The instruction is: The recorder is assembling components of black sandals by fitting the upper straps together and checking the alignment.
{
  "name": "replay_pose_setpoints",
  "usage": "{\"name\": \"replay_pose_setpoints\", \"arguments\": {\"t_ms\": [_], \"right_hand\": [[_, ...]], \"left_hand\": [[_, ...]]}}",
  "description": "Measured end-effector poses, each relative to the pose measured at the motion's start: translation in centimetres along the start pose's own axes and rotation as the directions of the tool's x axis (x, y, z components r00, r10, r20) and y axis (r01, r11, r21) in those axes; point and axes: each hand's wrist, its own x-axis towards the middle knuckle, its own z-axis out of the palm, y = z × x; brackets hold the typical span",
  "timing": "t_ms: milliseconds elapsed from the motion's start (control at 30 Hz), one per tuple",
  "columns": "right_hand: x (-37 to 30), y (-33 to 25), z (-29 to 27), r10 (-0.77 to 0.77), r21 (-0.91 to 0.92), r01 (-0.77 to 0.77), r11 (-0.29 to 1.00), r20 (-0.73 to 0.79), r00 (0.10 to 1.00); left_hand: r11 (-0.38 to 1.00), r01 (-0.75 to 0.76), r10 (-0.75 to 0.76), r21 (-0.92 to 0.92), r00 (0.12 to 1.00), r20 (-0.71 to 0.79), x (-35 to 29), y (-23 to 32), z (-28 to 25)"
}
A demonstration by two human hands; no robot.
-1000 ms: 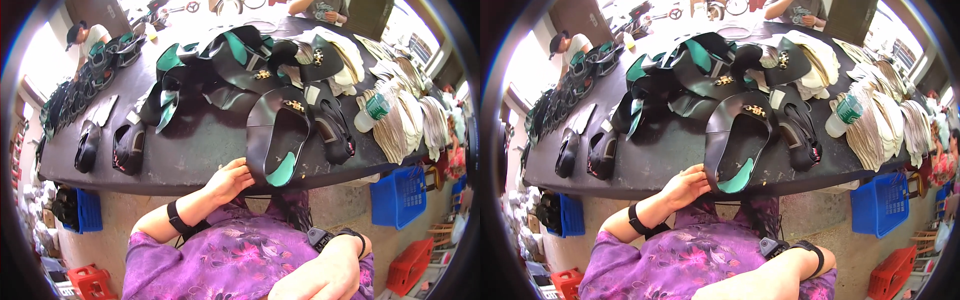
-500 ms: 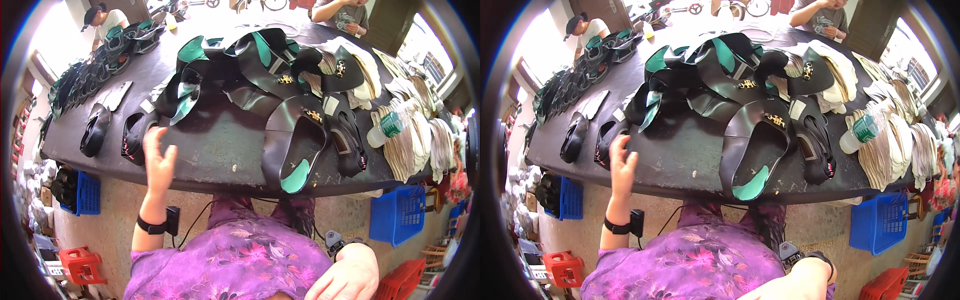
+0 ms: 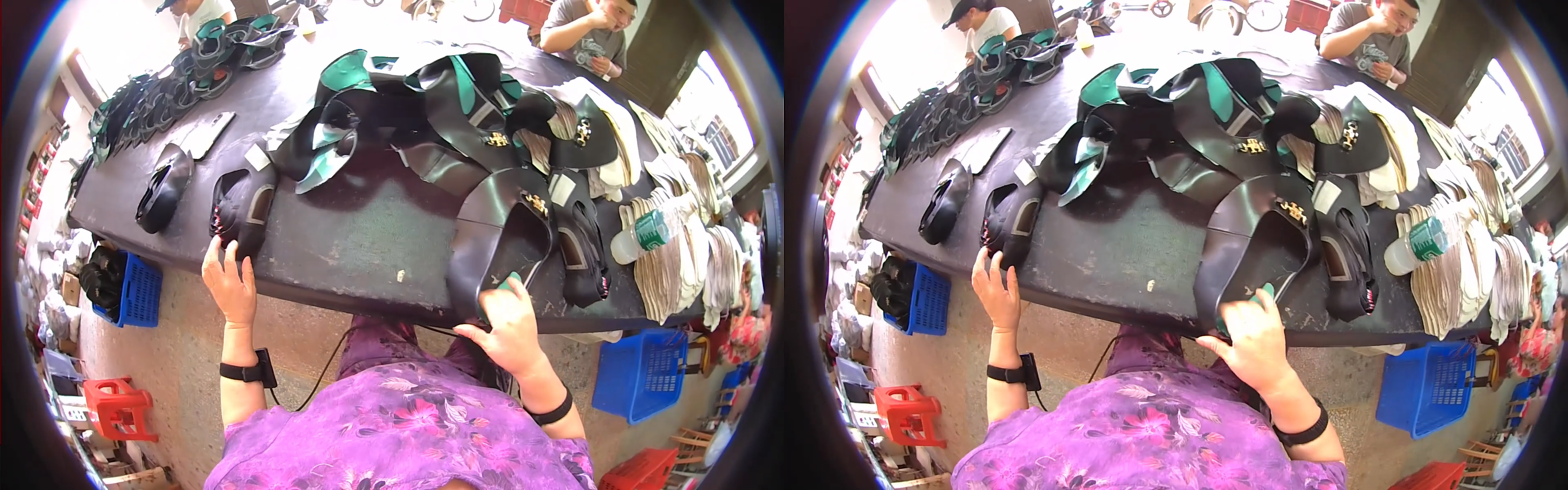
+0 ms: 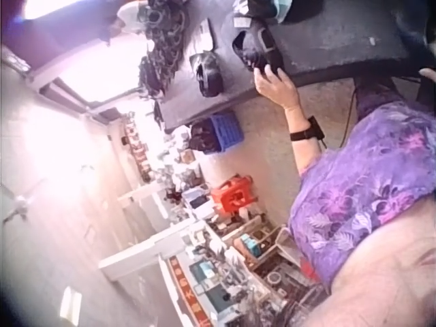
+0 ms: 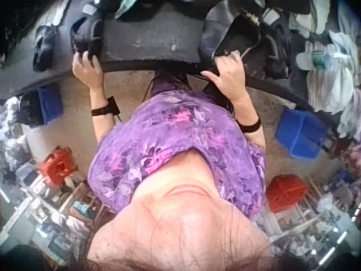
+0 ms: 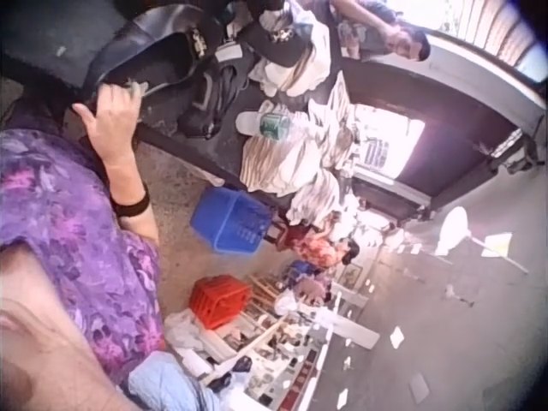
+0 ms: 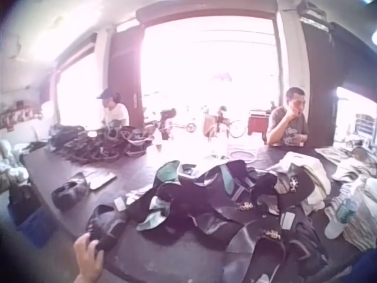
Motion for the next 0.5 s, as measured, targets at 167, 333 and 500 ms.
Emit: {"name": "replay_pose_setpoints", "arguments": {"t_ms": [167,333,500], "right_hand": [[-0.4,-0.1,0.1,-0.002,0.007,0.002,1.0,-0.028,1.0],[-1.5,0.2,-3.7,0.287,0.352,-0.248,0.902,-0.063,0.956],[-1.4,0.5,-6.1,0.405,0.678,-0.373,0.634,0.12,0.907]], "left_hand": [[0.952,0.095,-0.07,-0.29,0.993,0.094,2.1,-2.0,-1.1],[0.599,0.376,-0.152,-0.707,0.92,0.36,7.1,-5.1,-4.6],[0.341,0.341,-0.377,-0.876,0.903,0.205,14.1,-7.0,-5.2]]}}
